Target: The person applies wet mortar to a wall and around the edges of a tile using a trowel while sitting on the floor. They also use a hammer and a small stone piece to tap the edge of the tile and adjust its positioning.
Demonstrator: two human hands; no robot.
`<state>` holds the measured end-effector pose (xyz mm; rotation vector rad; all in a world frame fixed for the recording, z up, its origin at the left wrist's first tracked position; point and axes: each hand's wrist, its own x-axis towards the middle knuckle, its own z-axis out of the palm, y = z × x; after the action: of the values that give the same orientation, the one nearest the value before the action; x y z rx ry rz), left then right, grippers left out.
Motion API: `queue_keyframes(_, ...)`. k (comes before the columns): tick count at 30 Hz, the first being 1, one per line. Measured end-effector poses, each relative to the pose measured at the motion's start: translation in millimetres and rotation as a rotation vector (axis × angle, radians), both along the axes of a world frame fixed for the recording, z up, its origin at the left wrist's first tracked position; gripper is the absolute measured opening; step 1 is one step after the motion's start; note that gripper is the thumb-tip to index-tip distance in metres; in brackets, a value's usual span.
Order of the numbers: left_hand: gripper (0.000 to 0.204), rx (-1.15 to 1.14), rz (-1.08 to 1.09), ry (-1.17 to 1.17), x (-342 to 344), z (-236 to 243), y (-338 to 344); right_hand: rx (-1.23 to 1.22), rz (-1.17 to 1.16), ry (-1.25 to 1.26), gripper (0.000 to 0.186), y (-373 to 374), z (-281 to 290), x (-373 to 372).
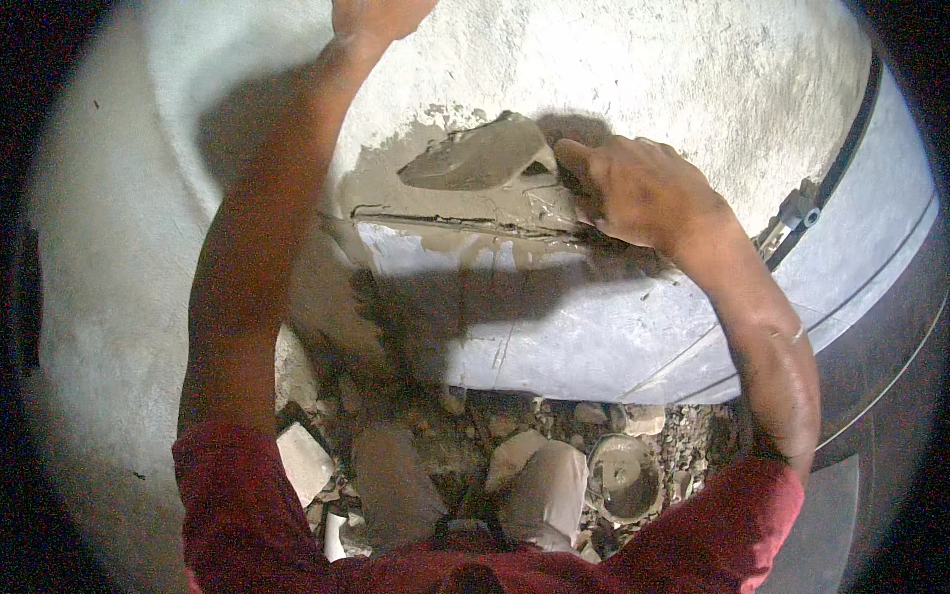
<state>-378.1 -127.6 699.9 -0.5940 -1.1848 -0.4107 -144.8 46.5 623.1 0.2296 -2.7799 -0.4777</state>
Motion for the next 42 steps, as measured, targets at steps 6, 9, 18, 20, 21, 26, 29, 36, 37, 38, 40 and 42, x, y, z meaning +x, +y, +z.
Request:
queue_keyframes(6,0.066,-0.001,0.011,0.020,-0.5,2.5,1.5,-0.058,-0.062,-0.056,0.030,50.0,-48.7,32.2)
queue_keyframes(9,0.067,-0.003,0.023,0.023,-2.1,0.2,0.7,-0.249,-0.076,-0.135,0.032,56.1,-82.0,36.3)
queue_keyframes(18,0.067,0.009,0.009,0.011,-2.0,1.7,3.1,-0.433,-0.124,-0.065,0.040,51.6,-172.2,39.9)
queue_keyframes(20,0.067,0.008,-0.004,-0.003,-2.5,2.0,4.4,-0.464,-0.093,-0.085,0.040,56.8,-169.6,42.6)
queue_keyframes(21,0.067,0.008,0.010,-0.005,-2.7,1.9,5.7,-0.494,-0.061,-0.109,0.040,58.8,-167.5,43.7)
queue_keyframes(26,0.069,0.006,0.017,-0.011,-5.0,0.5,4.1,-0.584,-0.042,-0.280,0.036,66.9,-118.0,62.5)
queue_keyframes(29,0.070,0.005,0.029,0.025,-6.8,2.7,3.6,-0.532,-0.095,-0.240,0.029,63.1,-94.6,76.8)
queue_keyframes(36,0.072,0.003,0.028,-0.056,-2.4,-0.5,3.7,-0.720,-0.173,-0.199,0.017,79.2,-96.9,92.4)
queue_keyframes(37,0.072,0.010,0.032,-0.027,-4.5,-3.0,2.8,-0.723,-0.173,-0.209,0.017,75.2,-104.6,87.0)
queue_keyframes(38,0.072,0.019,0.017,-0.028,-3.8,-2.5,7.1,-0.714,-0.090,-0.133,0.024,76.6,-112.1,84.2)
queue_keyframes(40,0.072,0.012,0.024,-0.017,-1.5,1.6,4.7,-0.626,0.079,-0.045,0.035,67.0,-127.5,67.3)
queue_keyframes(42,0.071,0.007,0.027,-0.012,-1.9,1.0,2.1,-0.736,0.097,0.002,0.035,45.7,-151.2,49.2)
